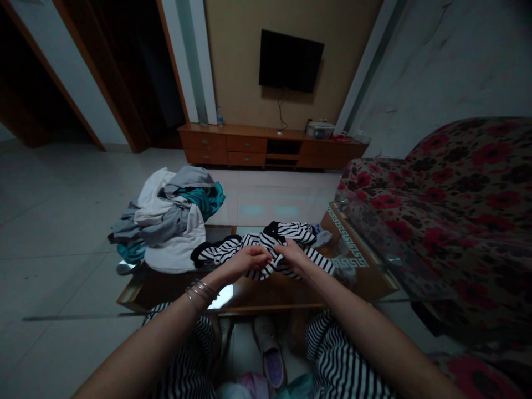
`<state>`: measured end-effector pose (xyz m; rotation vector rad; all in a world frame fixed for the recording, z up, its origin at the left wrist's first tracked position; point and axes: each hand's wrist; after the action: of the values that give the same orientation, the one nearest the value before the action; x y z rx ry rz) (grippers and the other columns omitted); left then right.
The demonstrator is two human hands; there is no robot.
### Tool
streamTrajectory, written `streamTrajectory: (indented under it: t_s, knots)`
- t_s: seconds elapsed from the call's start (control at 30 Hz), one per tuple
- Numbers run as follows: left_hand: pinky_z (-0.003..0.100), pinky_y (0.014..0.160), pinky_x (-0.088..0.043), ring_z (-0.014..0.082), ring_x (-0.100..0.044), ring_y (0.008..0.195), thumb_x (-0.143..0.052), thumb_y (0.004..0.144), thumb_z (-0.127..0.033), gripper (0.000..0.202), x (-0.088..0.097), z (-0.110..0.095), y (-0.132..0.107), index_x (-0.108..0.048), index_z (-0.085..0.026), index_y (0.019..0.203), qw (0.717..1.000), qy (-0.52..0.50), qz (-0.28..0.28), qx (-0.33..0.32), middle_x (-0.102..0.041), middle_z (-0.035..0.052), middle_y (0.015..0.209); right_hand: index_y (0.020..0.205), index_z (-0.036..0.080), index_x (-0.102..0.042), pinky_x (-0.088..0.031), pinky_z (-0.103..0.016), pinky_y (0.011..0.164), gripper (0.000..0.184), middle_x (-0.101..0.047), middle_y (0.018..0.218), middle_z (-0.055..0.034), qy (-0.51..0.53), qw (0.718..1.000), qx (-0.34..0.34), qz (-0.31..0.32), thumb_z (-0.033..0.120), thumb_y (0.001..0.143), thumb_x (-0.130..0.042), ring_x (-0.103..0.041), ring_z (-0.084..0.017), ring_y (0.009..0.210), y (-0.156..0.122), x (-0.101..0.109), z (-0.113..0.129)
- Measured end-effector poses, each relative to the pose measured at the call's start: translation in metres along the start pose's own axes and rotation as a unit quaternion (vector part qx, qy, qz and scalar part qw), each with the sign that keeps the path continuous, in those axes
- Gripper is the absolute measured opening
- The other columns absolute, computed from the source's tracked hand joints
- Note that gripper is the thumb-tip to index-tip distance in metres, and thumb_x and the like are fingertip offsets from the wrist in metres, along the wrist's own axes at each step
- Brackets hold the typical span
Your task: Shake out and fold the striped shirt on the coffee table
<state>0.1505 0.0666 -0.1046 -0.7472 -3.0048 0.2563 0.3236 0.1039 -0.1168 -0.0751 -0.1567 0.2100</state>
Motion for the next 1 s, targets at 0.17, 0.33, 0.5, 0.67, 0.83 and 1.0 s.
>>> streamTrajectory:
  t_s: [0.17, 0.33, 0.5, 0.67, 0.83, 1.0]
  knots:
    - [0.041, 0.093, -0.042, 0.0203, -0.053, 0.1, -0.047, 0.065, -0.005, 0.044, 0.012, -0.004, 0.005, -0.064, -0.02, 0.103, 0.935, 0.245, -0.194, -0.169, -0.058, 0.0068, 0.102, 0.088, 0.019, -0.063, -0.048, -0.029, 0.072, 0.025, -0.068, 0.082, -0.0018, 0.087, 0.985, -0.069, 0.134, 0.035, 0.07, -0.068, -0.061, -0.017, 0.077, -0.008, -0.006, 0.011]
    - [0.047, 0.106, -0.032, 0.0245, -0.04, 0.123, -0.046, 0.065, -0.002, 0.052, 0.025, 0.006, 0.003, -0.065, -0.025, 0.108, 0.886, 0.397, -0.093, -0.221, -0.048, 0.0069, 0.13, 0.087, 0.015, -0.066, -0.046, -0.029, 0.074, 0.041, -0.065, 0.078, -0.0014, 0.082, 0.959, -0.051, 0.265, 0.049, 0.066, -0.074, -0.058, -0.016, 0.076, -0.024, -0.003, 0.03]
    - [0.049, 0.101, -0.035, 0.0294, -0.041, 0.122, -0.053, 0.074, -0.012, 0.032, 0.025, 0.021, 0.006, -0.071, -0.024, 0.098, 0.864, 0.458, -0.049, -0.201, -0.051, 0.0089, 0.131, 0.09, 0.016, -0.069, -0.044, -0.027, 0.076, 0.041, -0.063, 0.079, -0.001, 0.056, 0.936, 0.02, 0.346, 0.05, 0.068, -0.073, -0.055, -0.013, 0.077, -0.048, 0.007, 0.058]
    - [0.048, 0.096, -0.036, 0.0292, -0.046, 0.114, -0.053, 0.072, -0.011, 0.024, 0.022, 0.01, 0.009, -0.072, -0.021, 0.083, 0.858, 0.461, -0.161, -0.16, -0.059, 0.0092, 0.12, 0.086, 0.017, -0.07, -0.045, -0.027, 0.077, 0.034, -0.065, 0.081, -0.0024, 0.028, 0.936, 0.07, 0.343, 0.047, 0.07, -0.072, -0.057, -0.014, 0.078, -0.065, 0.022, 0.069]
    - [0.038, 0.089, -0.042, 0.0228, -0.056, 0.092, -0.054, 0.063, -0.015, 0.013, 0.047, -0.014, 0.003, -0.066, -0.017, 0.067, 0.879, 0.312, -0.322, -0.16, -0.066, 0.0082, 0.091, 0.103, 0.017, -0.065, -0.048, -0.031, 0.08, 0.042, -0.068, 0.096, -0.0045, 0.017, 0.987, 0.075, 0.139, 0.042, 0.069, -0.07, -0.061, -0.018, 0.086, -0.052, 0.056, 0.049]
    - [0.026, 0.063, -0.04, 0.0155, -0.05, 0.064, -0.055, 0.06, -0.028, 0.01, 0.052, -0.033, -0.018, -0.055, -0.017, 0.059, 0.903, 0.131, -0.388, -0.131, -0.056, 0.0001, 0.059, 0.075, 0.018, -0.067, -0.045, -0.029, 0.077, 0.016, -0.069, 0.081, -0.0031, -0.27, 0.95, 0.142, -0.068, 0.014, 0.06, -0.063, -0.059, -0.018, 0.079, -0.039, 0.079, 0.01]
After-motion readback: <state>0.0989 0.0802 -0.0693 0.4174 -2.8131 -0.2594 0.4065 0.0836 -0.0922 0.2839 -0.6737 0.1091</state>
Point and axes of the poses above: each hand's wrist, its own y-axis towards the middle knuckle, its own x-axis out of the back of the hand, z = x × y
